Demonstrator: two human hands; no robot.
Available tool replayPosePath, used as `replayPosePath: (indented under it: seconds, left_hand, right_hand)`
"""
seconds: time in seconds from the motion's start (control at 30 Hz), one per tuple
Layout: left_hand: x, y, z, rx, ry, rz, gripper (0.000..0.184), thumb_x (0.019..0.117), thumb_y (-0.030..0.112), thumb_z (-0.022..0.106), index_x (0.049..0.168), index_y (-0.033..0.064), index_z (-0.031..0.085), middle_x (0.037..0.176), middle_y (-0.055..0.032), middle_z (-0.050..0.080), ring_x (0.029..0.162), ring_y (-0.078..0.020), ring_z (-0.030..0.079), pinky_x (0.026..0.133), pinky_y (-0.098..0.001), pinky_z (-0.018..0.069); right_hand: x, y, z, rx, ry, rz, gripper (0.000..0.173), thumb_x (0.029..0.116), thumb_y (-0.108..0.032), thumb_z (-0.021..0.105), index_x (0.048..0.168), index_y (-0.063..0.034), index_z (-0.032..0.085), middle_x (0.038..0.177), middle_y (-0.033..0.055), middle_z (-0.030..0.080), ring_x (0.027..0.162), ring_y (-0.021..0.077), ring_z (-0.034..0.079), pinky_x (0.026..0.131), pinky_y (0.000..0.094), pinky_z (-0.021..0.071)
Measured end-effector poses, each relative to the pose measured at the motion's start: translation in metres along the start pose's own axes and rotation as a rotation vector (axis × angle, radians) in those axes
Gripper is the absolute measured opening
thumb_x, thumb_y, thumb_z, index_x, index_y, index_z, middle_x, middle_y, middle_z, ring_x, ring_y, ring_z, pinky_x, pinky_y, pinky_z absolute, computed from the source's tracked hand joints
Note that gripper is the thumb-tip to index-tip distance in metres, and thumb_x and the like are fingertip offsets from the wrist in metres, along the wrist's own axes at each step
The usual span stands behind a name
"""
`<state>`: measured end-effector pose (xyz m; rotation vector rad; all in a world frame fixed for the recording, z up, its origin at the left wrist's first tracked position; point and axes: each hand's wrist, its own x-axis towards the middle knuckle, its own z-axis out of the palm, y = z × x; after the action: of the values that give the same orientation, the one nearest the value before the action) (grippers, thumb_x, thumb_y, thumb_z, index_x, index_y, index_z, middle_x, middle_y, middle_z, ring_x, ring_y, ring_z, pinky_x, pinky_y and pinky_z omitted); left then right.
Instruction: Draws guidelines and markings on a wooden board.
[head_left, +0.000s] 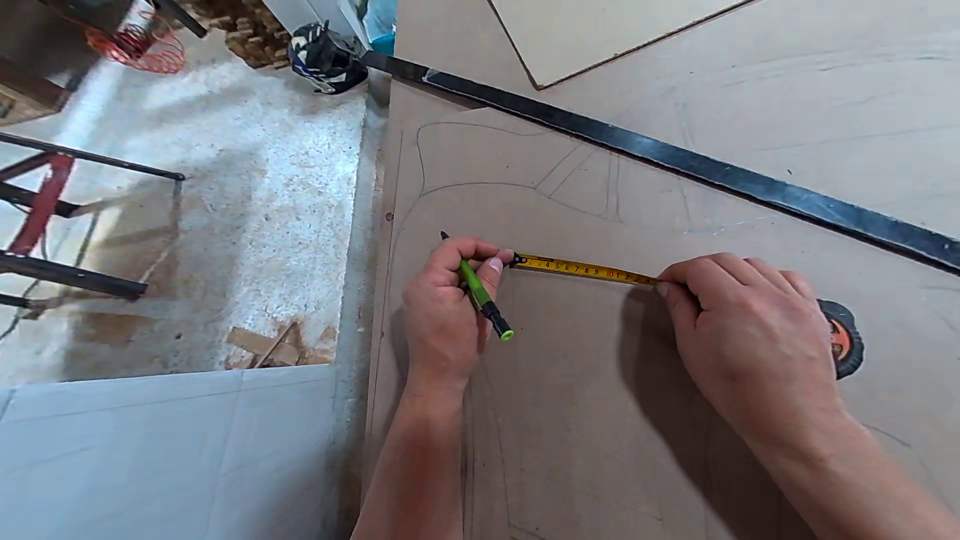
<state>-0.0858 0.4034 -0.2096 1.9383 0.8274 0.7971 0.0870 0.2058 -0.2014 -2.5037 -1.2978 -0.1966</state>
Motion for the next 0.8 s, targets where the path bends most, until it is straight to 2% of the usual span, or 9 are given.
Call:
replayPosePath:
  seconds: [0.2, 0.33, 0.53, 0.8]
  left_hand:
    - [0.0001, 0.0012, 0.0011, 0.022, 0.008, -0.003, 0.012, 0.1011, 0.011, 0.065, 0.112, 0.0121, 0.069, 0.107, 0.0015, 0.078, 0.086, -0.0098, 0.075, 0.073, -0.0255, 0.0618]
    - [0.002, -0.0031, 0.0013, -0.016, 0.038, 0.019, 0.015, 0.1024, 0.009, 0.061, 0.117, 0.01, 0.064, 0.114, -0.0012, 0.077, 0.098, -0.014, 0.075, 0.085, -0.0316, 0.0638]
    - [0.0016, -0.0025, 0.0004, 0.0, -0.003, 0.012, 0.016, 0.1031, 0.008, 0.059, 0.118, 0.0107, 0.066, 0.116, -0.0004, 0.076, 0.097, -0.0122, 0.074, 0.081, -0.0286, 0.0626]
    - [0.0018, -0.0008, 0.0, -0.006, -0.001, 0.002, 0.014, 0.1031, 0.009, 0.06, 0.115, 0.0103, 0.067, 0.113, -0.0004, 0.077, 0.097, -0.013, 0.075, 0.083, -0.0295, 0.0633]
  right_hand:
    - [0.002, -0.0051, 0.0016, 0.001, 0.015, -0.002, 0.017, 0.1045, -0.024, 0.058, 0.101, -0.0137, 0.071, 0.097, 0.0043, 0.072, 0.095, 0.0251, 0.069, 0.089, 0.0483, 0.05]
    - [0.0025, -0.0042, 0.0017, 0.003, 0.004, -0.002, 0.018, 0.1047, -0.025, 0.058, 0.101, -0.015, 0.072, 0.099, 0.003, 0.072, 0.095, 0.0248, 0.068, 0.089, 0.048, 0.0496]
    - [0.0024, -0.0038, 0.0011, 0.012, -0.007, -0.002, 0.018, 0.105, -0.025, 0.057, 0.102, -0.0147, 0.072, 0.101, 0.0038, 0.072, 0.095, 0.025, 0.068, 0.088, 0.0487, 0.0494]
    - [0.0024, -0.0027, -0.0002, 0.017, -0.014, -0.009, 0.019, 0.1055, -0.024, 0.056, 0.103, -0.0149, 0.073, 0.102, 0.0037, 0.073, 0.098, 0.0252, 0.068, 0.09, 0.0498, 0.049]
